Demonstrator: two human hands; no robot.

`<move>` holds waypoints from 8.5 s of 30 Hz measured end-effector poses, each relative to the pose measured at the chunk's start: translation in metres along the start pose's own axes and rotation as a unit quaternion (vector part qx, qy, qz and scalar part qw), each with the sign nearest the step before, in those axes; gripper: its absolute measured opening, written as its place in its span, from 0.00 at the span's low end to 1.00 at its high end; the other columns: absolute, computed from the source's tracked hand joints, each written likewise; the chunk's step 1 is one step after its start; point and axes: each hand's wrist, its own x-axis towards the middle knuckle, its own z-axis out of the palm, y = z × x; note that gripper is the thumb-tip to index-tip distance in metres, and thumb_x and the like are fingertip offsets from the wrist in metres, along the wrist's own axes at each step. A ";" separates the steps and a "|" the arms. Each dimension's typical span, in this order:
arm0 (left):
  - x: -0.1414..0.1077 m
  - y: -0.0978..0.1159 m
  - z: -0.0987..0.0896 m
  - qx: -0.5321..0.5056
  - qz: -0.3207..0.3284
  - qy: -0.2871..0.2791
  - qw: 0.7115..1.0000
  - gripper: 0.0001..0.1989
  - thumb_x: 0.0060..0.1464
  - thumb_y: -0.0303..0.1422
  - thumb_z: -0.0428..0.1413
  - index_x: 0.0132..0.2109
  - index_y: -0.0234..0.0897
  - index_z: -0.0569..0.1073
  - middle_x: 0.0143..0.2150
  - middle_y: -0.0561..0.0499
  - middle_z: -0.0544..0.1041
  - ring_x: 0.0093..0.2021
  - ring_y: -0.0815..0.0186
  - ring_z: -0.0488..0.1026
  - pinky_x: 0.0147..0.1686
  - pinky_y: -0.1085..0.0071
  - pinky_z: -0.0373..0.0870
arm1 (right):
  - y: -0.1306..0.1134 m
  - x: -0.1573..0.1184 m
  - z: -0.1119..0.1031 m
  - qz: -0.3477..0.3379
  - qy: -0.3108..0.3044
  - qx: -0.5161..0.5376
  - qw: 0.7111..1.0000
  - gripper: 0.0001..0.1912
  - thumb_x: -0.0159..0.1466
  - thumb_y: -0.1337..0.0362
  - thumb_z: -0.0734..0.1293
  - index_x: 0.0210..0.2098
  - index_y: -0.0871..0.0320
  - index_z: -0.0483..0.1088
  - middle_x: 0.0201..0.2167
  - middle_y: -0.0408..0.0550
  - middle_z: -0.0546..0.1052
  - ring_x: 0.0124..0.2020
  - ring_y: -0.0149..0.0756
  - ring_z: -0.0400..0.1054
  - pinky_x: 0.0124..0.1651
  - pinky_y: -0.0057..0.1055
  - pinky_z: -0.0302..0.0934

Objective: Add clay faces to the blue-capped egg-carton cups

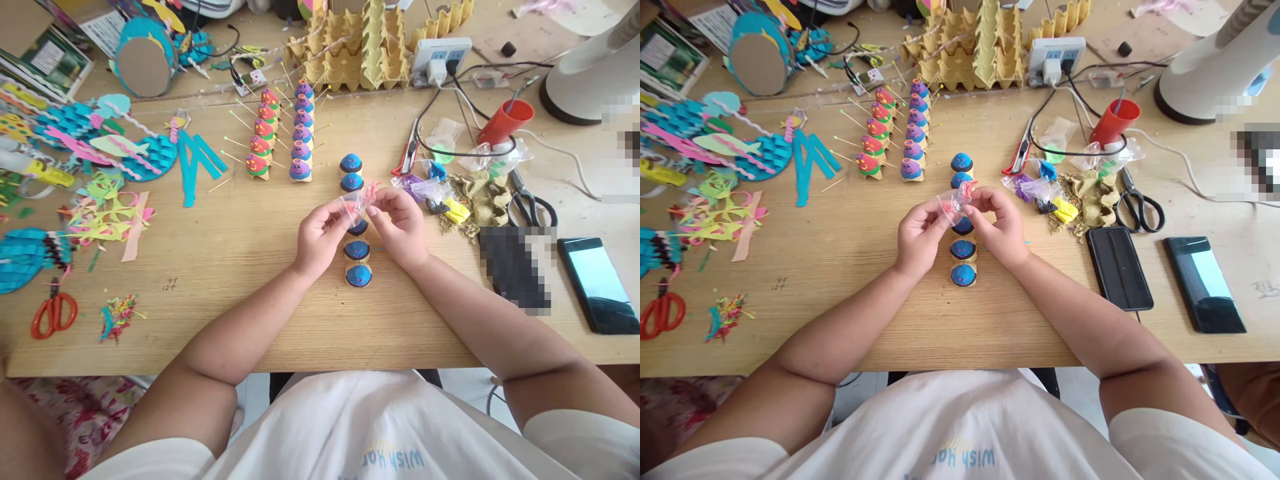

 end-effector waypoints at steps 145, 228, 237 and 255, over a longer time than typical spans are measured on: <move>-0.002 -0.007 -0.004 0.132 0.043 0.052 0.989 0.19 0.62 0.51 0.64 0.45 0.39 0.83 0.43 0.46 0.87 0.41 0.65 0.83 0.46 0.68 0.80 | -0.002 0.011 -0.005 0.177 0.029 0.182 0.967 0.20 0.52 0.47 0.85 0.36 0.51 0.82 0.32 0.40 0.82 0.31 0.28 0.70 0.39 0.29 0.69; -0.002 -0.007 0.000 0.042 -0.041 0.043 0.997 0.21 0.58 0.52 0.67 0.44 0.38 0.85 0.45 0.44 0.89 0.44 0.62 0.85 0.50 0.64 0.83 | -0.001 0.005 -0.007 0.144 0.037 0.110 0.983 0.25 0.62 0.38 0.76 0.36 0.53 0.74 0.30 0.41 0.78 0.34 0.33 0.72 0.44 0.34 0.71; -0.002 -0.009 -0.002 0.054 -0.050 0.043 0.996 0.19 0.59 0.50 0.67 0.44 0.38 0.84 0.44 0.46 0.88 0.43 0.63 0.84 0.47 0.66 0.81 | 0.007 0.005 -0.007 0.146 0.031 0.107 0.983 0.23 0.57 0.41 0.81 0.36 0.52 0.77 0.35 0.44 0.81 0.37 0.35 0.73 0.44 0.35 0.71; 0.002 -0.011 -0.001 0.009 -0.057 0.059 0.997 0.22 0.55 0.52 0.69 0.44 0.39 0.84 0.46 0.44 0.88 0.46 0.61 0.85 0.51 0.63 0.83 | 0.011 0.008 -0.008 0.167 0.027 0.140 0.976 0.19 0.56 0.46 0.83 0.39 0.50 0.83 0.40 0.45 0.85 0.41 0.37 0.76 0.49 0.36 0.73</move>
